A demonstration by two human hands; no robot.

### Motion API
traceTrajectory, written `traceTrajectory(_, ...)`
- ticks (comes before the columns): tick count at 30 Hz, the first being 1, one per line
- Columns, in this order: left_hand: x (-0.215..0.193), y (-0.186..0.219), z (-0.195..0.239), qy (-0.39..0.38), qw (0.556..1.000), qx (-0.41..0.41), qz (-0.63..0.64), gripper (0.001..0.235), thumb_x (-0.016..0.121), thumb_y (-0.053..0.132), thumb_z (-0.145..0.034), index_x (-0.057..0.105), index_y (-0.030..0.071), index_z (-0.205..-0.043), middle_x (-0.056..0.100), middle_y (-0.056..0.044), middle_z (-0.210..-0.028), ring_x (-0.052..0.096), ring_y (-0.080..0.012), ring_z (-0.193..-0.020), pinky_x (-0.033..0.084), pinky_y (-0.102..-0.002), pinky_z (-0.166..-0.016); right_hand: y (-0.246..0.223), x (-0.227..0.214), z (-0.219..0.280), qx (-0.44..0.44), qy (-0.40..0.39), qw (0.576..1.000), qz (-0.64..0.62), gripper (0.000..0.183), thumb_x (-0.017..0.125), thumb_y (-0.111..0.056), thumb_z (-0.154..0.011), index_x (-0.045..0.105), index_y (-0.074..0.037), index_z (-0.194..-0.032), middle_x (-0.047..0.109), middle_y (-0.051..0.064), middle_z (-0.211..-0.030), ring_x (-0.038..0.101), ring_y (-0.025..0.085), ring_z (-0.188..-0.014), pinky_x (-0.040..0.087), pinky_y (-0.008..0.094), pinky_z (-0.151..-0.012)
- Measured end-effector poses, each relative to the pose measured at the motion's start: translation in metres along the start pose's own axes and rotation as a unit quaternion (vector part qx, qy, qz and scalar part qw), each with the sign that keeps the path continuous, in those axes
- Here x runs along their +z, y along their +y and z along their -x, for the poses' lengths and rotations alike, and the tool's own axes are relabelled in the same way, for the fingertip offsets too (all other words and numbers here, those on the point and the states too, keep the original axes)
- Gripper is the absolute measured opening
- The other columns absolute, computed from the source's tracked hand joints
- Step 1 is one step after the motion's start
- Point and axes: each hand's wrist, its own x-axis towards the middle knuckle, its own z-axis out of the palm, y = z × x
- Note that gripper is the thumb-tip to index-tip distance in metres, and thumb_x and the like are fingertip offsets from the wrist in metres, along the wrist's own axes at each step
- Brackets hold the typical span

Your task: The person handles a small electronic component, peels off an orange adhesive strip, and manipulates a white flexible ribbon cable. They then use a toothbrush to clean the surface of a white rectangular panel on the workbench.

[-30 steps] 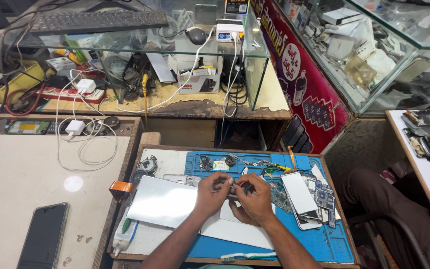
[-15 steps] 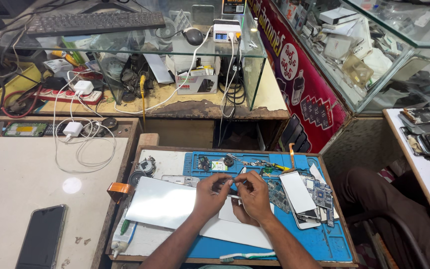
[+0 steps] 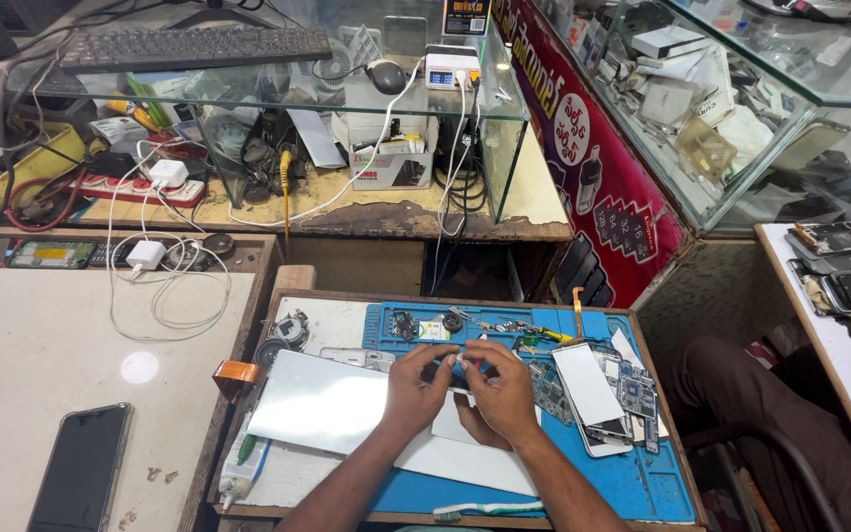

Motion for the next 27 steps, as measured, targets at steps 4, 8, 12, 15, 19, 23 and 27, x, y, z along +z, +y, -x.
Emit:
traceTrajectory(4, -0.0002, 0.0027, 0.0, -0.004, 1.0, 0.004, -0.021, 0.021, 0.069, 0.01, -0.093, 0.077, 0.005, -0.112, 0.074, -0.009, -0.094, 0.074, -0.0146, -0.076, 0.058, -0.027, -0.062, 0.0044, -0.0008, -0.001, 0.068, -0.015, 0.993, -0.092, 0.016, 0.07, -0.007, -0.089, 0.077, -0.001, -0.102, 0.073, 0.009, -0.113, 0.071, 0.014, -0.086, 0.06, 0.026, -0.068)
traceTrajectory(8, -0.0001, 0.0064, 0.001, -0.02, 1.0, 0.008, -0.014, 0.022, 0.069, 0.009, -0.093, 0.076, 0.006, -0.113, 0.074, -0.009, -0.093, 0.075, -0.0161, -0.076, 0.059, -0.028, -0.066, 0.0083, -0.0018, 0.0, 0.171, -0.042, 0.971, -0.164, 0.024, 0.071, -0.009, -0.091, 0.073, -0.001, -0.114, 0.073, 0.013, -0.096, 0.069, 0.014, -0.077, 0.059, 0.026, -0.067)
traceTrajectory(12, -0.0002, 0.0085, 0.0015, -0.029, 0.998, 0.021, -0.049, 0.022, 0.068, 0.009, -0.092, 0.075, 0.007, -0.113, 0.073, -0.009, -0.092, 0.075, -0.0174, -0.078, 0.059, -0.029, -0.065, 0.0087, -0.0011, -0.0005, 0.165, -0.052, 0.97, -0.172, 0.027, 0.071, -0.008, -0.09, 0.071, -0.001, -0.116, 0.075, 0.008, -0.092, 0.071, 0.009, -0.079, 0.061, 0.024, -0.071)
traceTrajectory(15, 0.0002, 0.0083, 0.0025, -0.028, 0.998, 0.036, -0.046, 0.02, 0.068, 0.009, -0.093, 0.075, 0.006, -0.111, 0.073, -0.01, -0.092, 0.075, -0.0183, -0.079, 0.059, -0.03, -0.067, 0.0086, -0.0003, 0.0004, 0.183, -0.056, 0.963, -0.19, 0.028, 0.068, -0.006, -0.09, 0.071, -0.002, -0.118, 0.074, 0.005, -0.088, 0.069, 0.009, -0.076, 0.061, 0.024, -0.068)
traceTrajectory(19, 0.0006, 0.0065, 0.0033, -0.029, 0.996, 0.052, -0.062, 0.018, 0.068, 0.009, -0.093, 0.076, 0.005, -0.109, 0.073, -0.01, -0.09, 0.074, -0.0194, -0.077, 0.058, -0.031, -0.066, 0.0094, 0.0, 0.0002, 0.184, -0.052, 0.967, -0.167, 0.024, 0.068, -0.006, -0.092, 0.074, -0.001, -0.115, 0.073, 0.005, -0.082, 0.067, 0.009, -0.072, 0.059, 0.024, -0.064)
traceTrajectory(23, 0.0001, 0.0057, 0.003, -0.034, 0.997, 0.05, -0.057, 0.018, 0.068, 0.009, -0.093, 0.075, 0.004, -0.109, 0.073, -0.01, -0.09, 0.073, -0.0194, -0.076, 0.058, -0.031, -0.065, 0.007, -0.0006, -0.0002, 0.188, -0.048, 0.967, -0.166, 0.021, 0.069, -0.008, -0.094, 0.075, -0.001, -0.113, 0.072, 0.004, -0.079, 0.064, 0.007, -0.07, 0.057, 0.023, -0.06)
traceTrajectory(27, 0.0004, 0.0084, 0.0022, -0.03, 0.996, 0.054, -0.062, 0.018, 0.07, 0.01, -0.093, 0.075, 0.004, -0.109, 0.073, -0.011, -0.089, 0.073, -0.0186, -0.075, 0.058, -0.03, -0.066, 0.0024, -0.0005, -0.0007, 0.208, -0.045, 0.961, -0.174, 0.022, 0.069, -0.008, -0.093, 0.076, -0.002, -0.112, 0.072, 0.004, -0.08, 0.063, 0.008, -0.069, 0.056, 0.023, -0.06)
